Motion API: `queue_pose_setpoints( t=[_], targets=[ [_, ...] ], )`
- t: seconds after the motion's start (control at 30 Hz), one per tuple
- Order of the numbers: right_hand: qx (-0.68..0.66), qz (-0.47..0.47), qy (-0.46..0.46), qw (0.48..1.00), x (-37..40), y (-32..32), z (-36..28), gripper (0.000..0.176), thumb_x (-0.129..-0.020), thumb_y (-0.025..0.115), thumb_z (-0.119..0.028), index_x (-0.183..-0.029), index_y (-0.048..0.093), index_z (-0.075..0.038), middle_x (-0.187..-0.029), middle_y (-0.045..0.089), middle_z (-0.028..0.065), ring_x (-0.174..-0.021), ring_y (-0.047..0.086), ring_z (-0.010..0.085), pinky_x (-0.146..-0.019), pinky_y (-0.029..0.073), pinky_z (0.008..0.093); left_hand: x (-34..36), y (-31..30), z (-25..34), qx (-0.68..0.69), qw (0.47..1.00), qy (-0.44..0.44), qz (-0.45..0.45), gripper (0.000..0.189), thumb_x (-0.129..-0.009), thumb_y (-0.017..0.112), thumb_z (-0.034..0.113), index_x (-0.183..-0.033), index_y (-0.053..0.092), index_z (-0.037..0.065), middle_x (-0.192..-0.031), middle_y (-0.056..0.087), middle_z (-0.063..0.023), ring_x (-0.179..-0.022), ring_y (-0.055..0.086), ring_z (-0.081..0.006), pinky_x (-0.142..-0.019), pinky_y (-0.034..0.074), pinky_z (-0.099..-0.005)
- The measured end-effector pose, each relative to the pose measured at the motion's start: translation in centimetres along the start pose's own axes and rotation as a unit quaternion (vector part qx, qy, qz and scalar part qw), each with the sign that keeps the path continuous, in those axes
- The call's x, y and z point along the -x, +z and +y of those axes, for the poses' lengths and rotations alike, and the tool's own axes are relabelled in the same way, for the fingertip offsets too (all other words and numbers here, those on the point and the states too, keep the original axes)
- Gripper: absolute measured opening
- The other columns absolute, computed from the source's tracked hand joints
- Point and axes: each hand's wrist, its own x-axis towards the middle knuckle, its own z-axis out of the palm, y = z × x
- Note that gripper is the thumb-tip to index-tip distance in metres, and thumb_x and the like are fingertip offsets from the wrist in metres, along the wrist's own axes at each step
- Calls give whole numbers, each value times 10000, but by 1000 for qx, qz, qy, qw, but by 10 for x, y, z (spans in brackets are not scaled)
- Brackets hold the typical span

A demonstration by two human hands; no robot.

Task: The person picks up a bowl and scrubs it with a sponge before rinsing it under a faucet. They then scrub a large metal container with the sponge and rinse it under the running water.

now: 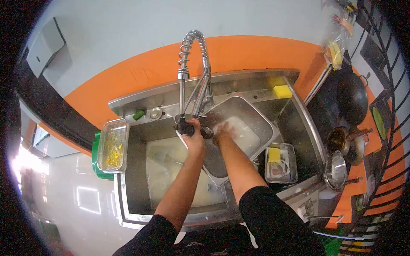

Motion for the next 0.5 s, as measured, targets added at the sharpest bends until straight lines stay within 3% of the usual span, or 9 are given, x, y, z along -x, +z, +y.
queue_pose_setpoints(
  t=[0.07, 0.13, 0.17, 0.23, 0.27, 0.3, 0.37, 0.47, 0.5],
  targets=[
    [21, -58, -7, 998, 31, -2, -3, 955, -839, 606, -498, -1537, 52, -155, -1590, -96, 149, -1460, -1, 388, -1096, 234, 629, 0, -13, 8, -30, 1000, -7, 1, 128, -876, 713, 125, -922, 605, 75, -954, 620, -27, -1004, 572, -122, -906, 433, -290],
    [-42, -129, 57, 989, 110, -47, -10, 947, -832, 627, -501, -1535, 26, -300, -1597, -107, 100, -1440, -15, 450, -1057, 238, 686, -7, -25, 15, -176, 980, 34, -83, 155, -876, 713, 134, -905, 579, 61, -883, 601, -22, -892, 603, -133, -829, 471, -292],
    [-44, -132, 57, 989, 111, -40, -19, 947, -832, 627, -501, -1535, 26, -300, -1597, -107, 100, -1440, -15, 450, -1057, 238, 686, -8, -26, 19, -179, 980, 32, -83, 155, -876, 713, 134, -905, 579, 61, -883, 601, -22, -892, 603, -133, -829, 471, -292],
    [230, -148, -80, 959, 111, -22, -31, 1132, -737, 629, -692, -1533, -51, -262, -1595, -94, 119, -1451, 49, 414, -1129, 169, 601, -1, -24, 36, -78, 992, -1, -104, 180, -891, 697, 147, -860, 542, 61, -785, 589, -23, -711, 598, -151, -729, 500, -301],
    [227, -150, -78, 959, 113, -18, -29, 1132, -737, 629, -692, -1533, -51, -262, -1595, -94, 119, -1451, 49, 414, -1129, 169, 601, 4, -22, 50, -117, 988, -74, -62, 244, -885, 708, 187, -800, 542, 30, -719, 601, -41, -601, 563, -121, -658, 514, -286],
    [211, -120, -96, 965, 118, -21, -26, 1123, -726, 635, -701, -1535, -14, -270, -1597, -71, 120, -1447, 64, 421, -1113, 197, 611, 3, -24, 48, -117, 988, -75, -66, 244, -885, 708, 187, -800, 542, 30, -719, 601, -41, -601, 563, -121, -658, 514, -286],
    [192, -91, -113, 970, 128, -24, -23, 1116, -715, 640, -711, -1538, 23, -278, -1600, -47, 121, -1444, 78, 428, -1098, 224, 622, 4, -31, 42, 51, 988, -119, -81, 237, -900, 687, 194, -833, 538, 22, -681, 559, -29, -580, 555, -137, -665, 542, -326],
    [225, -54, -165, 959, 130, -32, -28, 1096, -672, 756, -602, -1528, 166, -250, -1604, 72, 65, -1446, 165, 338, -1060, 316, 614, 8, -41, 40, 38, 986, -116, -116, 231, -922, 654, 211, -857, 534, 25, -700, 547, -33, -587, 557, -145, -672, 556, -352],
    [180, -61, -164, 968, 112, -21, -30, 1058, -660, 777, -566, -1504, 233, -231, -1553, 220, 79, -1386, 298, 316, -1053, 362, 535, 10, -45, 40, 48, 983, -118, -134, 228, -929, 646, 222, -864, 539, 31, -718, 557, -37, -596, 561, -143, -672, 553, -347]
  ],
)
